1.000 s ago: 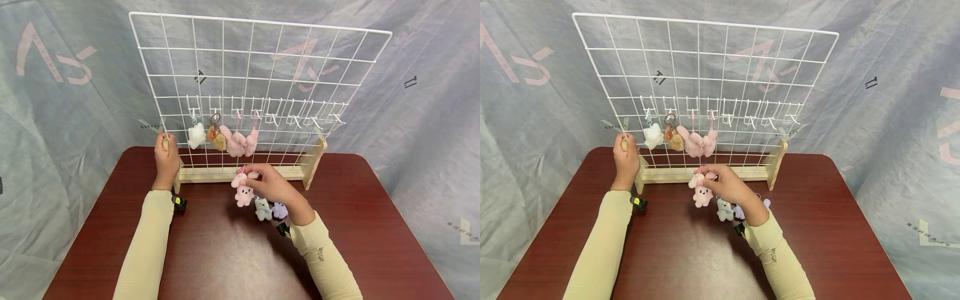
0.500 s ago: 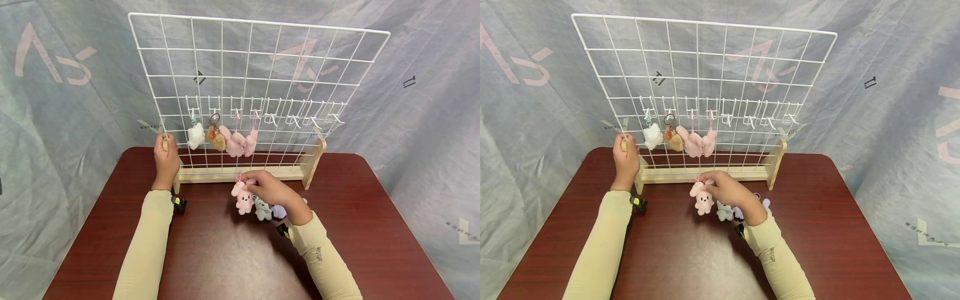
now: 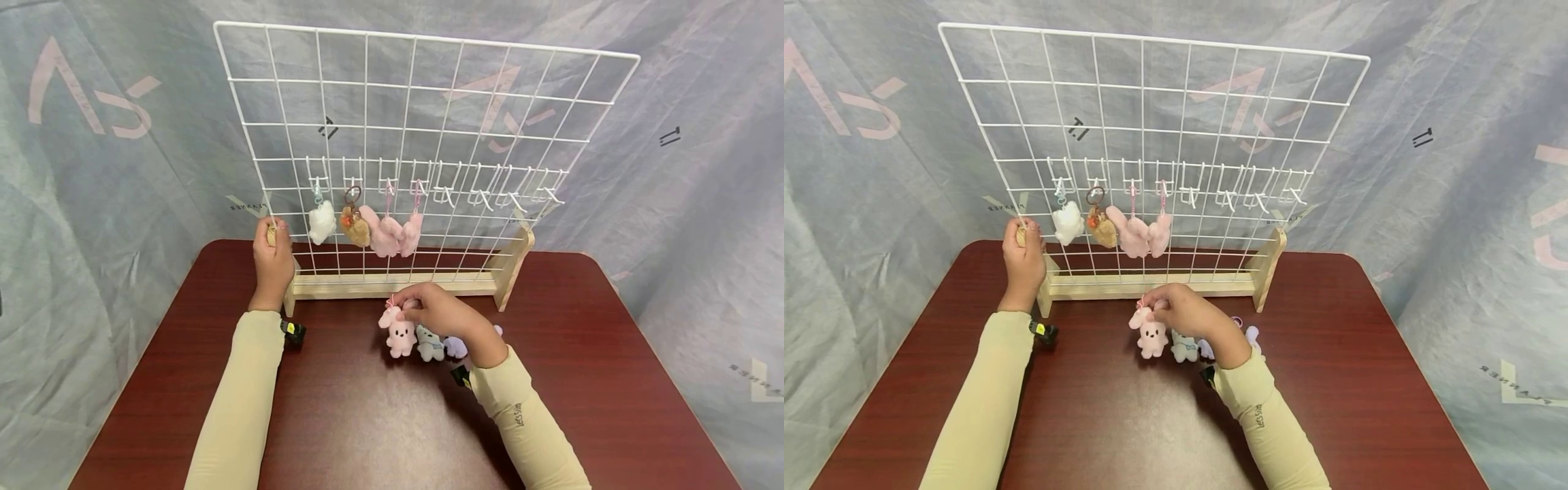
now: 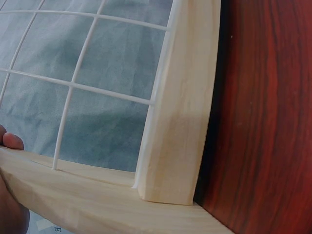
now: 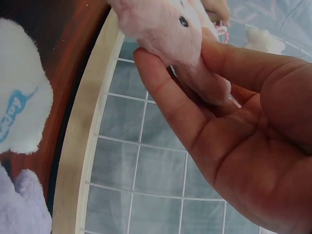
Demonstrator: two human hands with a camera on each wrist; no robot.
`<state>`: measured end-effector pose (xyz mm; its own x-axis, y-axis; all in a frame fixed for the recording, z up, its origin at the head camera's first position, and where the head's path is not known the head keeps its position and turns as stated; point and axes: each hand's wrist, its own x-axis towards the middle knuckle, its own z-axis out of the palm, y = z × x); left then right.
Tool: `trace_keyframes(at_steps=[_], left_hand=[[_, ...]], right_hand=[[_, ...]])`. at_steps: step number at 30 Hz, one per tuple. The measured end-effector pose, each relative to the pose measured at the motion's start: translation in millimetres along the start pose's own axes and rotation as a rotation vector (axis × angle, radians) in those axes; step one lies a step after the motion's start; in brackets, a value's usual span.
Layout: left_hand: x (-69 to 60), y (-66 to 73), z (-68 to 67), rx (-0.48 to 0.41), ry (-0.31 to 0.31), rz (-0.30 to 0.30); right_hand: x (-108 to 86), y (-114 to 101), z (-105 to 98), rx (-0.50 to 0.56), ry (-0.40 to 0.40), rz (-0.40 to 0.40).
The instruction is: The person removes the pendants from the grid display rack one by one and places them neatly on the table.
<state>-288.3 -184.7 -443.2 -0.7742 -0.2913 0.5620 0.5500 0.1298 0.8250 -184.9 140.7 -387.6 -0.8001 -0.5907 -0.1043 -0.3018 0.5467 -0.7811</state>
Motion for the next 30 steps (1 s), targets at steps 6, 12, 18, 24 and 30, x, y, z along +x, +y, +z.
trace_keyframes(at_steps=[6, 12, 18, 24, 30], left_hand=[[-1.2, 1.7, -0.6, 0.014, 0.003, -0.005], [-1.7, 4.7, 2.1, 0.021, 0.024, -0.015], [-5.1, 26.6, 4.9, 0.026, 0.02, -0.017], [-5.0, 28.0, 5.3, 0.023, 0.023, -0.014], [-1.3, 7.4, 2.7, 0.028, 0.028, -0.018]], right_hand=[[0.8, 4, 2, -0.009, -0.033, 0.019], [4.5, 10, 6, -0.055, -0.05, 0.009], [7.7, 15, 9, -0.096, -0.07, 0.007], [12.4, 22, 12, -0.144, -0.073, -0.014], [14.4, 24, 17, -0.168, -0.051, 0.007]])
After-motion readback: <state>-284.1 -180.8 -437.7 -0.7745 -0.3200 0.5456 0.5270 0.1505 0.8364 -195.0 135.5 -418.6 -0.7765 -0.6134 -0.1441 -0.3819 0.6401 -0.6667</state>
